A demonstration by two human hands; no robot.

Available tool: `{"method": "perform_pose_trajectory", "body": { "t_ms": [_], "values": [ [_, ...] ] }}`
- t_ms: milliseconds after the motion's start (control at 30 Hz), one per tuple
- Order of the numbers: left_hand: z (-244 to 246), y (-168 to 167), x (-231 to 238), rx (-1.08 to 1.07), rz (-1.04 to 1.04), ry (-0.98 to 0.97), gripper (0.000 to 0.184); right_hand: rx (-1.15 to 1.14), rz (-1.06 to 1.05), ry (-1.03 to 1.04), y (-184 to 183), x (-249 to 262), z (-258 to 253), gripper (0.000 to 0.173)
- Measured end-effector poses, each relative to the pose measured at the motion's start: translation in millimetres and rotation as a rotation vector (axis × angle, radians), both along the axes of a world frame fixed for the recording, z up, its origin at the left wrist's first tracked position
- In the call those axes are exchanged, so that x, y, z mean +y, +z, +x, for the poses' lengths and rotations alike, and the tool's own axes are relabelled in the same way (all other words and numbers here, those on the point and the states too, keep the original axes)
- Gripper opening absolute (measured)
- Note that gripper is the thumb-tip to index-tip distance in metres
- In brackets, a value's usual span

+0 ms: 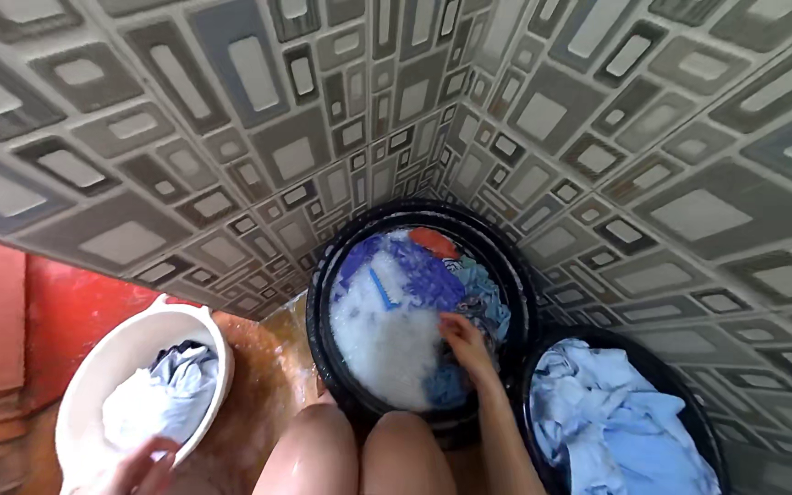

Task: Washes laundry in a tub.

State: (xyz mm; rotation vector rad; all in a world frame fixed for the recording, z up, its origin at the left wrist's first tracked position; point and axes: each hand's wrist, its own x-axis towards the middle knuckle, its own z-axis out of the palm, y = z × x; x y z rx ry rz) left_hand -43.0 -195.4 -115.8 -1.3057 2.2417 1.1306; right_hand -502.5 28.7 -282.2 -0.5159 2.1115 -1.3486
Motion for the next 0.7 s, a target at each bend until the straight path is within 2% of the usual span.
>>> {"method": "perform_pose_trajectory", "body": {
  "t_ms": [100, 133, 167, 233, 300, 333, 400, 500, 633, 700],
  "values": [
    [-57.8, -45.6, -28.7, 0.079, -0.16, -0.221, 0.035, 0.165, 0.156, -0.029, -44.4, -54.9, -39.4, 0.113],
    [-81.1, -49.3, -29.2, 0.04, -0.155, -0.3, 0.036, 0.218, 0.283, 0.011, -50.8, -72.2, -47.0, 0.127],
    [-104.9, -49.3, -27.5, 0.011, -0.122, -0.37, 0.036, 0.253, 0.469, 0.071, -52.8, -89.9, -48.5, 0.129],
    [-145.8, -56.2, -25.2, 0.062, 0.012, -0.445, 0.035, 0.307, 0.755, 0.17, -57.9, -120.4, -37.7, 0.107],
    [-174.3, -87.9, -26.0, 0.265, 0.062, -0.44, 0.035, 0.381, 0.801, 0.254, -67.2, -128.6, -17.1, 0.078],
    [-190.3, -102.2, -27.0, 0.341, 0.057, -0.428, 0.035, 0.393, 0.781, 0.311, -68.1, -124.4, -6.8, 0.072],
    [-227.5, -116.0, -33.4, 0.387, 0.047, -0.43, 0.036, 0.374, 0.784, 0.434, -62.6, -112.6, 10.9, 0.066],
    [-292.2, -111.4, -45.4, 0.375, 0.042, -0.466, 0.044, 0.316, 0.778, 0.542, -48.1, -92.3, 33.1, 0.059],
    [-373.7, -121.7, -58.8, 0.283, -0.037, -0.473, 0.077, 0.199, 0.668, 0.609, -5.1, -55.1, 55.4, 0.05],
    [-393.7, -138.5, -59.4, 0.158, -0.044, -0.587, 0.096, 0.2, 0.584, 0.631, 9.1, -26.4, 65.4, 0.044]
  ]
}}
